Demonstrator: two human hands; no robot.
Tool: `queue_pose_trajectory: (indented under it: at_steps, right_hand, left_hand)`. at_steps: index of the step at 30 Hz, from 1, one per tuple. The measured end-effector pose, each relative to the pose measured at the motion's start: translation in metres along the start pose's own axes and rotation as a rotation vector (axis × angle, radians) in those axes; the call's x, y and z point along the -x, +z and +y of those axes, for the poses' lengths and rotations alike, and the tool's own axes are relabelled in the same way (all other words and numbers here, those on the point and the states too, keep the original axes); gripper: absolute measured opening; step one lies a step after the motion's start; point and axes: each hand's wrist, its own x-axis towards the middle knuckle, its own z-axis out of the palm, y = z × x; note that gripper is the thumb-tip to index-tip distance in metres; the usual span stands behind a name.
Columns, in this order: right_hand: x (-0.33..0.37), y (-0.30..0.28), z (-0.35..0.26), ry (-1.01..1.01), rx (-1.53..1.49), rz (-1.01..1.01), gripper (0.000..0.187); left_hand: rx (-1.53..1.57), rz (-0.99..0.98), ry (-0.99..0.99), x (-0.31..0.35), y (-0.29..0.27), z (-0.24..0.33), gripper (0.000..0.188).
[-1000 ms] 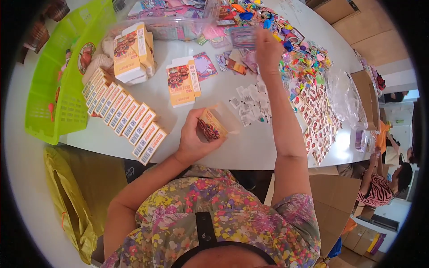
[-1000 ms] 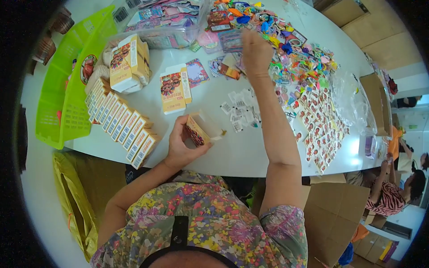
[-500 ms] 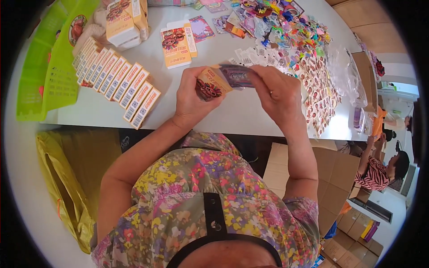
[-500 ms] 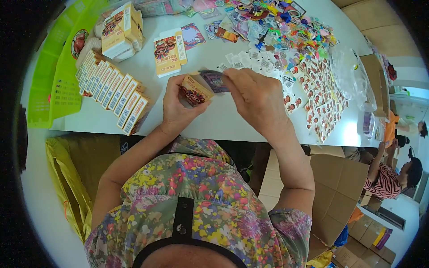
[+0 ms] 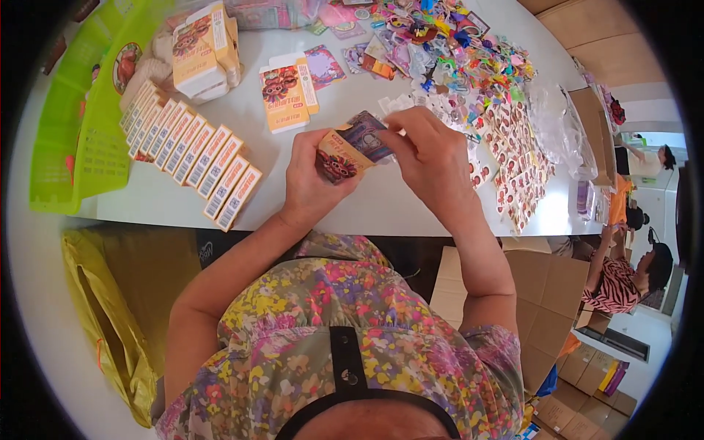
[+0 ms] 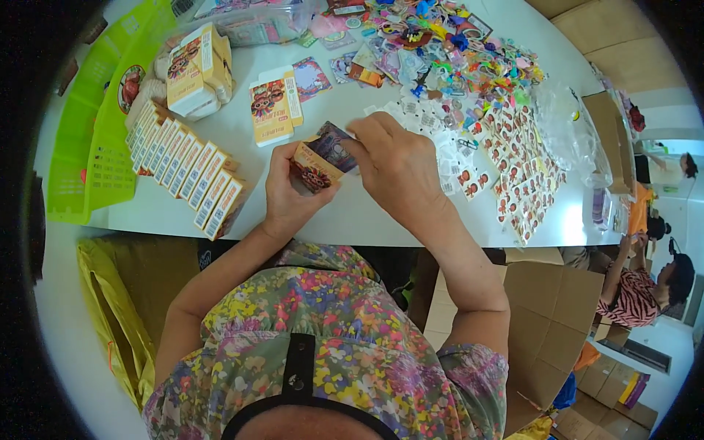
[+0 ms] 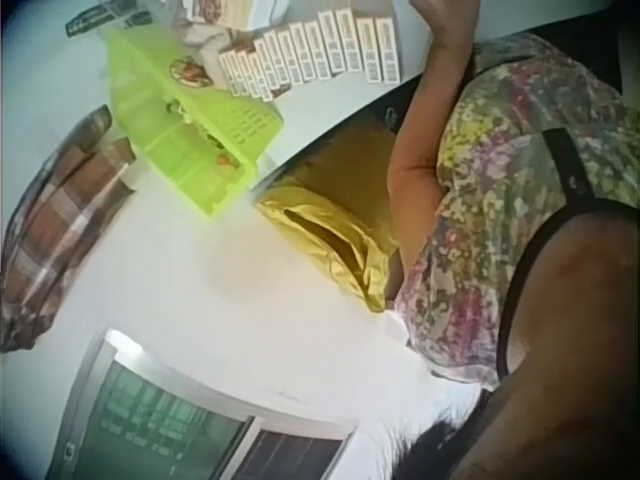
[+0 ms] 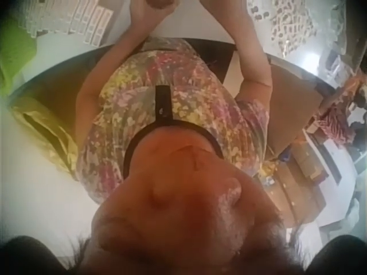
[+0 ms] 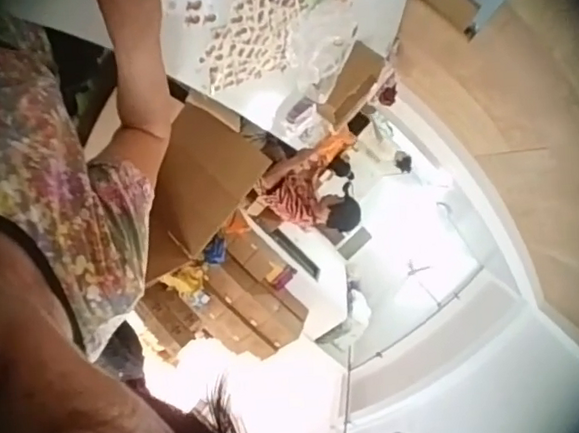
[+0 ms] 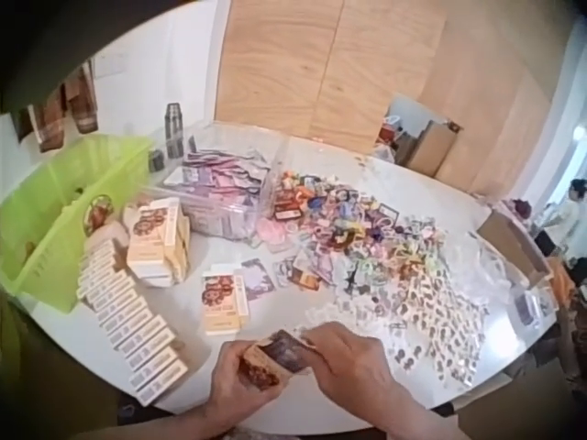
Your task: Folding small cardboard boxes and filling them with toys and stickers.
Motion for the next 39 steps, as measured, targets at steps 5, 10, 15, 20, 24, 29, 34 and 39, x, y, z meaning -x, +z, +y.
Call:
queue_pose_trajectory:
  at_steps: [5, 10, 15, 20, 24, 29, 34, 39]
  right_hand:
    - [0.004, 0.010, 0.011, -0.260, 0.147, 0.131, 0.018]
    - [0.001, 0.012, 0.020, 0.080, -0.086, 0.016, 0.016]
    - [0.005, 0.020, 0.018, 0.289, -0.152, -0.305, 0.022]
    - [-0.049, -0.003, 0.043, 0.344, -0.711, -0.552, 0.018]
    - [-0.120, 0.000, 0.052, 0.273, -0.702, -0.189, 0.022]
    - [-0.255, 0.041, 0.038, -0.447, -0.036, 0.065, 0.026]
    - [-0.334, 0.110, 0.033, -0.405, 0.295, -0.333, 0.038]
    - [-0.372, 0.190, 0.037, -0.452, 0.343, -0.585, 0.065]
  left_hand:
    - [0.067, 0.017, -0.038, 0.002, 0.002, -0.001, 0.067]
    - [-0.030, 0.013, 0.094, 0.000, 0.002, 0.000, 0.070]
    - [-0.060, -0.014, 0.135, 0.000, -0.003, -0.002, 0.072]
    - [0.016, 0.020, 0.031, -0.001, -0.005, 0.001, 0.069]
    - [0.102, -0.012, -0.050, 0.000, -0.001, -0.001, 0.071]
    - [0.159, -0.065, -0.081, 0.003, -0.005, -0.008, 0.069]
    - [0.278, -0.060, -0.224, 0.002, -0.007, -0.001, 0.069]
    - [0.306, -0.137, -0.273, 0.000, -0.012, 0.003, 0.066]
